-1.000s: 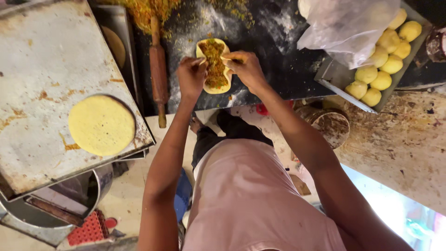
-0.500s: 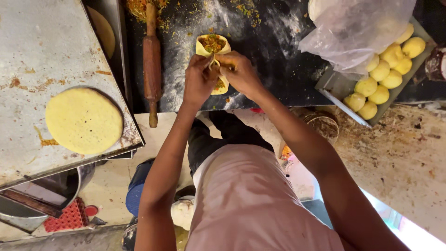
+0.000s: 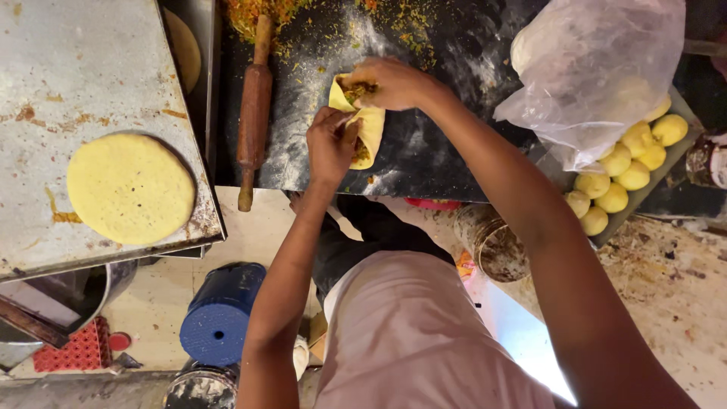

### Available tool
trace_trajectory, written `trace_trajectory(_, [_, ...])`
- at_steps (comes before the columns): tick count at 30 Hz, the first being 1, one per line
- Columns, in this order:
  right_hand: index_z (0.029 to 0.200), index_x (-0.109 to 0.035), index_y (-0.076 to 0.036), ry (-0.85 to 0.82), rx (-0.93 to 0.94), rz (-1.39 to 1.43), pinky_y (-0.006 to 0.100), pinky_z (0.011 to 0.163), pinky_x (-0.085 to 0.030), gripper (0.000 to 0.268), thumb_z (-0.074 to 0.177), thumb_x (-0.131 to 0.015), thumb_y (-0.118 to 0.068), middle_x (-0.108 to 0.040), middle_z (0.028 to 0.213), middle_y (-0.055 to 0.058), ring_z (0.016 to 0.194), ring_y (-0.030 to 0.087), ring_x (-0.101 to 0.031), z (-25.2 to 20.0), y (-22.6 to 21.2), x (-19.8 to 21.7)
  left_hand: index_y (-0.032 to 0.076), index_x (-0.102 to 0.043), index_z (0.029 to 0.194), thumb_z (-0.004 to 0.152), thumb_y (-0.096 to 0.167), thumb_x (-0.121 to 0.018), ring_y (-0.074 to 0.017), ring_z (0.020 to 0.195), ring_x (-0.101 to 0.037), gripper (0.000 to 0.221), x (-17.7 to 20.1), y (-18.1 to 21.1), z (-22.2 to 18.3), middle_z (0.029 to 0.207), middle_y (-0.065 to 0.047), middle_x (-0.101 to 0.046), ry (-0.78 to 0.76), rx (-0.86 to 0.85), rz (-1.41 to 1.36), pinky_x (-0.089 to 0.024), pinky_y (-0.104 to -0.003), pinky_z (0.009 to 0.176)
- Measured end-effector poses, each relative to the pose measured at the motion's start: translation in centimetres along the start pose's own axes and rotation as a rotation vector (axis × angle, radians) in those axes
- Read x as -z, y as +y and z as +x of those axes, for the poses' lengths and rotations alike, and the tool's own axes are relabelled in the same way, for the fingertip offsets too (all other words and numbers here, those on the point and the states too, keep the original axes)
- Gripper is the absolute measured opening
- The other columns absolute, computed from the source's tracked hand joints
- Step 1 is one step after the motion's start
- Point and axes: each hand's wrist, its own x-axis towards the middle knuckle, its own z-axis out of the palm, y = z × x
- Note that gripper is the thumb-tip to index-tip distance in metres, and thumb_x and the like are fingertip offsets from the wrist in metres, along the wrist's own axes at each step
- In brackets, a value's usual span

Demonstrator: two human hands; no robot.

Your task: The person rolls out a piece of dough with a rolling pin, places a handful of filling on the center, and folds the edges together to form a ball before flattening it by hand on a floured surface.

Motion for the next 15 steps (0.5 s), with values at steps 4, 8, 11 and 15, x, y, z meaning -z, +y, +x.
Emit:
trace_trajectory(4, [0.124, -0.076, -0.016, -0.08, -0.016, -0.085, 0.044, 0.107, -0.05, 0.044, 0.08, -0.082, -0.023, -0.072, 0.123, 0.011, 0.119, 0.029, -0.065, 3.2, 1.4, 0.9, -0.003, -0.076, 0.104, 0.088, 0.0, -0.078, -0.017, 0.073, -0.064, 0.017, -0.2, 0.1, 0.0, 0.1, -0.012, -0.064, 0.049, 0.011, -0.067, -0.052, -0.03, 0.064])
trace_trajectory(8, [0.124, -0.073, -0.011, 0.366, -0.006, 0.299, 0.037, 0.102, -0.058, 0.033, 0.091, -0.075, -0.018, -0.077, 0.12, 0.01, 0.113, 0.024, -0.075, 3.0, 2.1, 3.1, -0.003, -0.077, 0.106, 0.088, 0.002, -0.078, -0.0125, 0.073, -0.064, 0.019, -0.6, 0.1, -0.5, 0.108, -0.009, -0.07, 0.07, 0.04, -0.053, -0.053, -0.028, 0.065])
trace_trajectory(11, [0.129, -0.07, 0.0, 0.826, 0.318, -0.047, 0.041, 0.102, -0.052, 0.037, 0.094, -0.075, -0.01, -0.069, 0.129, 0.026, 0.119, 0.039, -0.066, 1.6, 1.6, 3.1, -0.004, -0.075, 0.105, 0.09, 0.002, -0.077, -0.0125, 0.083, -0.07, 0.016, -0.4, -0.1, -0.4, 0.109, -0.009, -0.07, 0.098, 0.012, -0.104, -0.056, -0.027, 0.067])
trace_trajectory(15, [0.131, -0.069, -0.006, 0.384, 0.334, 0.071, 0.042, 0.112, -0.048, 0.041, 0.098, -0.051, 0.011, -0.07, 0.134, 0.016, 0.127, 0.031, -0.066, -1.8, 1.1, -1.5, -0.004, -0.076, 0.104, 0.089, 0.002, -0.078, -0.014, 0.07, -0.064, 0.017, -0.5, -0.1, -0.9, 0.103, -0.01, -0.072, 0.086, 0.052, -0.069, -0.052, -0.028, 0.064])
